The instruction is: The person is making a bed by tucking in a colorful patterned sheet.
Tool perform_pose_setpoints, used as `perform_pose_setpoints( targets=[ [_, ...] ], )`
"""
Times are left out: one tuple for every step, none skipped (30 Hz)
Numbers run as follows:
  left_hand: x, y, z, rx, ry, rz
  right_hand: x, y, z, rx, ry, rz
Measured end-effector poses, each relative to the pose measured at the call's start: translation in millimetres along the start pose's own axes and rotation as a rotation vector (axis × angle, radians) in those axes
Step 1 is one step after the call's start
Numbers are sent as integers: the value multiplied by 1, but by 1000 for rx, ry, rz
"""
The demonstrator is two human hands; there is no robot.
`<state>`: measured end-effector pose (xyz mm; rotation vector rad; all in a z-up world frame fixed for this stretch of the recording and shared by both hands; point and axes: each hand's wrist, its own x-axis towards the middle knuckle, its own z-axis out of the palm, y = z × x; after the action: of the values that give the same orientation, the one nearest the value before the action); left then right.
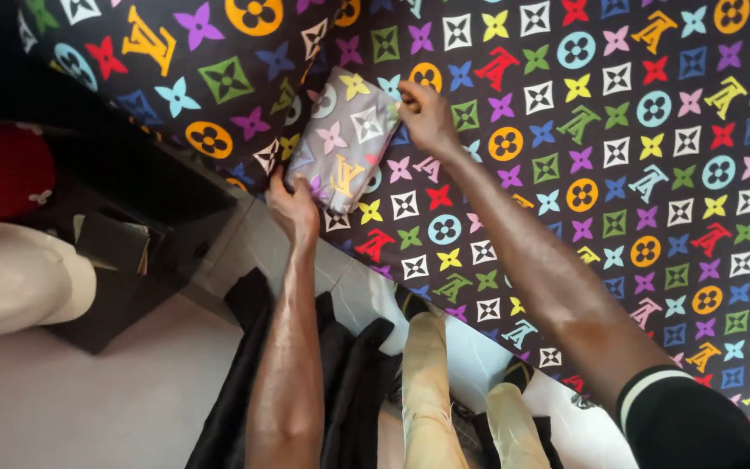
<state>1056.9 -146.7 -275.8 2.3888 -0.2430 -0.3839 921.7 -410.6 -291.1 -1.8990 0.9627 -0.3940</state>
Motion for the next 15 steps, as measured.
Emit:
perform_pose_setpoints(
  targets=[
    [4, 0, -2, -1, 5, -5, 1, -7, -1, -1, -6, -3],
    [7, 0, -4, -124, -8, 105, 2, -14, -4, 7, -61, 71],
    [10, 1, -6, -247, -21, 216, 3, -22, -6, 14, -116, 146],
    [13, 6, -9, -249, -17, 215, 5, -21, -5, 12, -119, 142],
    [17, 12, -13, -305, -128, 27, 6, -21, -3, -56, -171, 140],
    [20, 17, -17, -358, -239, -160, 8, -21, -1, -123, -225, 136],
    [24, 10, -17, -359, -232, -163, 11, -17, 3, -123, -229, 131],
    [28, 2, -16, -307, -292, -183, 13, -13, 6, 63, -256, 174],
    [31, -5, -15, -255, -351, -202, 15, -8, 10, 249, -282, 217],
    [33, -7, -17, -259, -351, -203, 14, -18, 8, 246, -283, 216],
    [35, -9, -17, -151, -249, -119, 12, -29, 7, 218, -226, 269],
    [33, -12, -19, -40, -149, -42, 7, -39, 7, 190, -174, 327],
    [23, -2, -24, -41, -150, -50, -3, -47, 7, 186, -181, 331],
    [15, 9, -30, 49, -125, 8, -10, -56, 8, -87, -57, 70],
    [8, 21, -35, 139, -102, 65, -17, -65, 9, -356, 65, -195]
  ],
)
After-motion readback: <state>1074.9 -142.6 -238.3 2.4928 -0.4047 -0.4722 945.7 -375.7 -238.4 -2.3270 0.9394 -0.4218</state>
